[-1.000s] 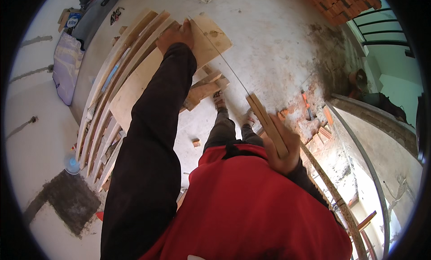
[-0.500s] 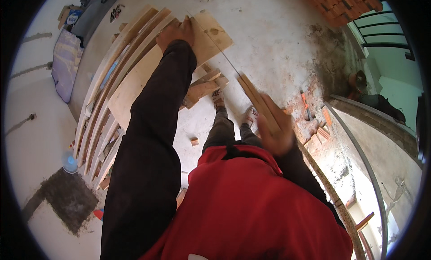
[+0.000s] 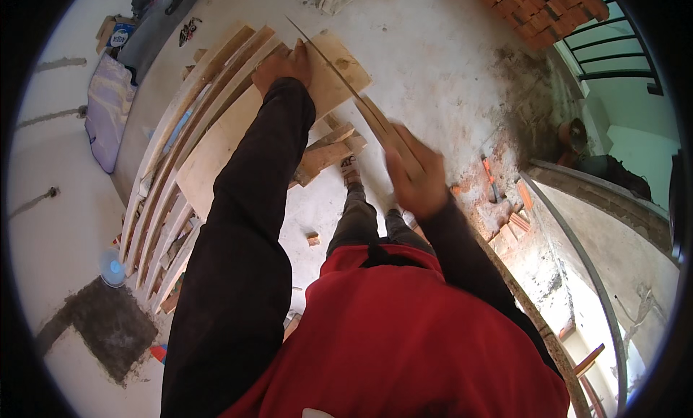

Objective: The person saws a wooden board with a handsaw while holding it steady with one hand on a support.

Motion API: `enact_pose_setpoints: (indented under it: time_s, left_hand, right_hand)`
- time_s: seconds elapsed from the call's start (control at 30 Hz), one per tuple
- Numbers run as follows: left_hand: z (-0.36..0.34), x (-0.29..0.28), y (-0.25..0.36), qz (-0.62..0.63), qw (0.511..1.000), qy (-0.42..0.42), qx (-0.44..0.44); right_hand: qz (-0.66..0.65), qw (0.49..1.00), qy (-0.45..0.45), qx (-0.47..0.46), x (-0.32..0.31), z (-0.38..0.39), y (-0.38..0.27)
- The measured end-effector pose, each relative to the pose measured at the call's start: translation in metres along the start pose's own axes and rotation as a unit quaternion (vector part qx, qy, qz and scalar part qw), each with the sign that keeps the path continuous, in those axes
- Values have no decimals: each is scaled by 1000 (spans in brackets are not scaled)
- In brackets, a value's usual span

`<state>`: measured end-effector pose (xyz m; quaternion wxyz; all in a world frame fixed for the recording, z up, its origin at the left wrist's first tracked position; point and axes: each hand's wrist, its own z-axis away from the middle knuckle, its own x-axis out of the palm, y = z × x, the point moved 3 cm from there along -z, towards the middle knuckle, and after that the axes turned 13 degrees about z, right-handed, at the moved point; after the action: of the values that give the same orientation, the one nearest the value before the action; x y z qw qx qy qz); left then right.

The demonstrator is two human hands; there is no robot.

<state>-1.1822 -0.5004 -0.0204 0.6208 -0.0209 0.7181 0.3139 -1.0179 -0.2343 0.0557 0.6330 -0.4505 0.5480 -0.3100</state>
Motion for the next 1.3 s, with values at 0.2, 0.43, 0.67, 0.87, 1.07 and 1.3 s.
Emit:
enact_pose_setpoints:
  time_s: [0.2, 0.43, 0.67, 0.87, 1.07, 1.3]
  left_hand:
    - [2, -4, 9, -57, 996, -30, -64]
    - [7, -5, 12, -22, 999, 25, -6]
    - [5, -6, 14, 4, 1000, -24, -2]
    - [7, -10, 3, -8, 1000, -8, -24]
    - [3, 2, 12, -2, 1000, 4, 0]
    - [9, -8, -5, 13, 1000, 11, -12]
  right_hand:
    - [34, 999, 38, -20, -20, 32, -18]
    - [69, 996, 30, -55, -8, 7, -12]
    - [64, 996, 54, -38, -15, 36, -18]
    - [43, 999, -5, -32, -19, 31, -29]
    - [68, 997, 20, -4, 1, -8, -7]
    - [68, 997, -34, -26, -33, 56, -15]
